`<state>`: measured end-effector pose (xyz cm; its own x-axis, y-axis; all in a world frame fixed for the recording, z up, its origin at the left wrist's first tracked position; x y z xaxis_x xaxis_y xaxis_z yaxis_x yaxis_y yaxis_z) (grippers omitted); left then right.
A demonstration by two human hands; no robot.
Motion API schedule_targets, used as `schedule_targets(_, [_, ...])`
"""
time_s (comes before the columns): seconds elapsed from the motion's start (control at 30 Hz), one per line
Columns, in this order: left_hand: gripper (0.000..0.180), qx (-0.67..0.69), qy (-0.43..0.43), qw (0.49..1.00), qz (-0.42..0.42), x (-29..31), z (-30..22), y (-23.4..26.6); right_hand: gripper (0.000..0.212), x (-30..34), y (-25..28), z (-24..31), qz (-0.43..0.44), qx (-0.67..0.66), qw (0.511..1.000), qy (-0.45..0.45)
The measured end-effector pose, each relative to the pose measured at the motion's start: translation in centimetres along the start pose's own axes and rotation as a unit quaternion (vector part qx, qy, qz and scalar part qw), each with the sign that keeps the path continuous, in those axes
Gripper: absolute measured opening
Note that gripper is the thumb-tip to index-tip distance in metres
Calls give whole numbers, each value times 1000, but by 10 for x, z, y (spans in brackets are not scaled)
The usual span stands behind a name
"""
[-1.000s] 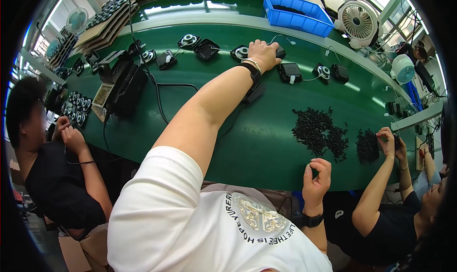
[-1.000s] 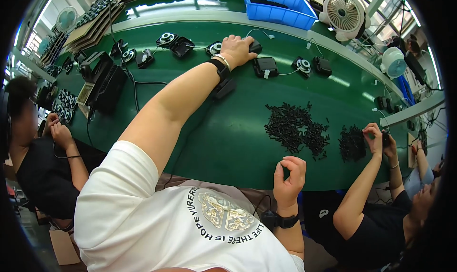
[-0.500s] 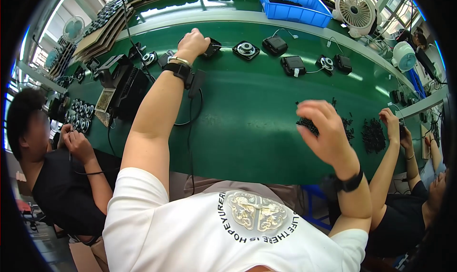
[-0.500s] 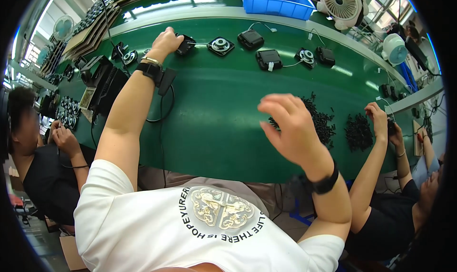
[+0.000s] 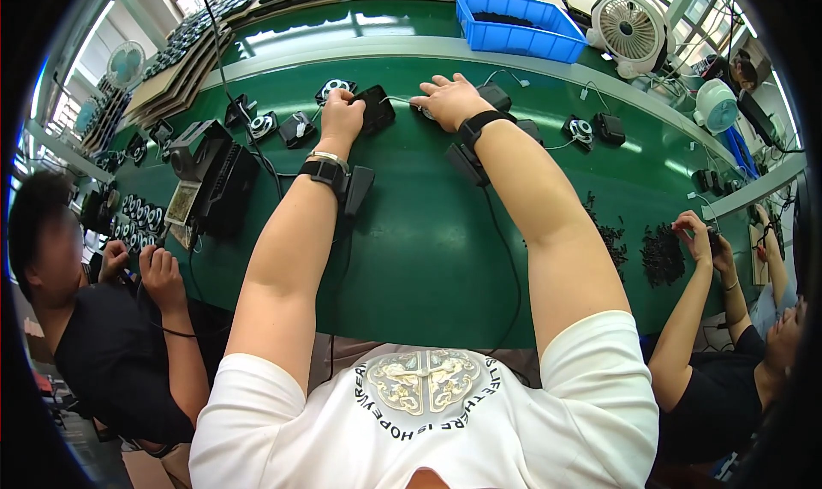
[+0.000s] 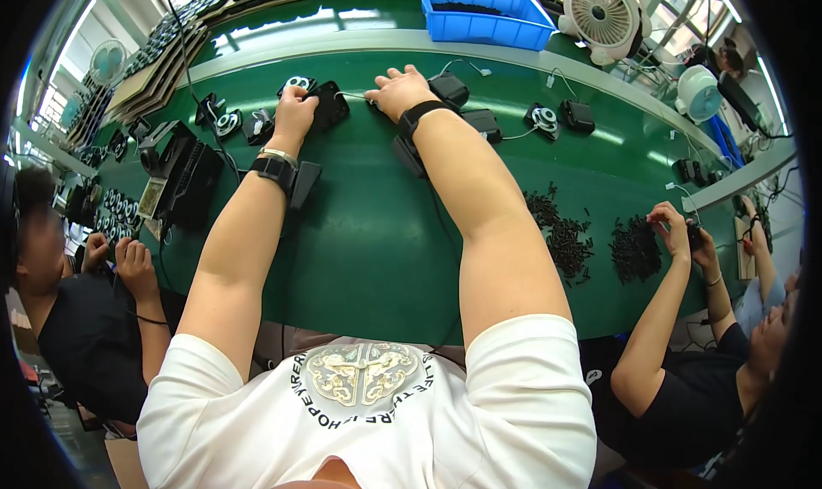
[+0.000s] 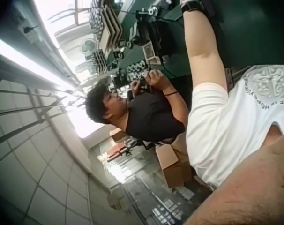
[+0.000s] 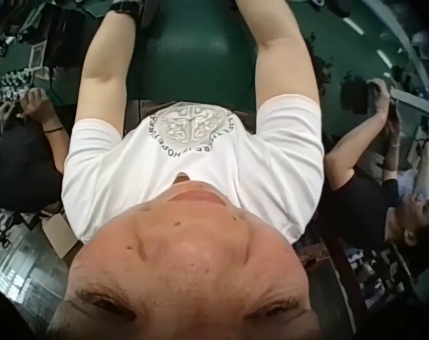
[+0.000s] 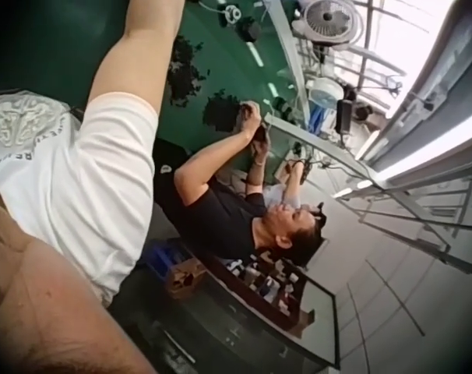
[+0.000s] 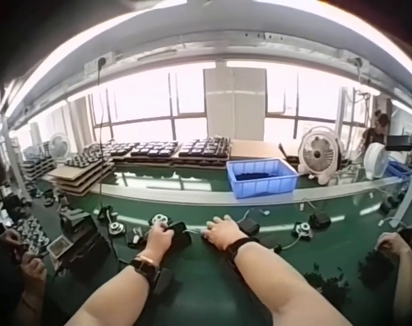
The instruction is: The person picks up a speaker and a housing, threads the wire through a hole, and fits the speaker into the housing. They then pick up screws from the table and insert them into the housing by hand before placing the unit back on the workbench.
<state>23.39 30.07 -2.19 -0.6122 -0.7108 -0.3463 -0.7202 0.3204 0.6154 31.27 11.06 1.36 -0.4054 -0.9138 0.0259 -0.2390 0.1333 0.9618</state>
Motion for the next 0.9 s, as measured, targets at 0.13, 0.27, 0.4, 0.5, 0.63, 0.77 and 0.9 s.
schedule_targets(0.13, [27,225,51,973,12,20,-19,-5,67,4,-9,-5,-20,-14,999,34])
schedule_targets(0.27, [27,381,154,906,100,57,-52,6,64,38,14,1,-49,-136,989,-19])
schedule_targets(0.4, [24,478,141,848,177,92,-77,15,73,104,25,32,-87,-236,968,-9])
schedule_targets(0.5, [22,534,123,808,218,122,-87,27,80,157,22,58,-59,-260,964,-17])
schedule_targets(0.63, [24,507,110,819,246,171,-92,42,79,215,21,92,-74,-273,959,-29])
schedule_targets(0.77, [24,364,-26,909,203,209,-114,72,78,247,28,112,-151,-250,955,-46])
schedule_targets(0.9, [28,394,-123,899,148,237,-133,101,77,261,24,120,-150,-283,944,-79])
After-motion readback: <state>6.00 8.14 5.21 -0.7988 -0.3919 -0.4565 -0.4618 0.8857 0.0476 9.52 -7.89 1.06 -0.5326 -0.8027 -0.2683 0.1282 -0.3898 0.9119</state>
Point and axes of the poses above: each hand's wrist, its own x-axis away from the middle knuckle, its own y-axis out of the back of the hand, z = x × y, the point moved 10 cm from there along -x, towards the middle knuckle, and after that the axes turned 4 degrees about -z, right-handed, at the moved point
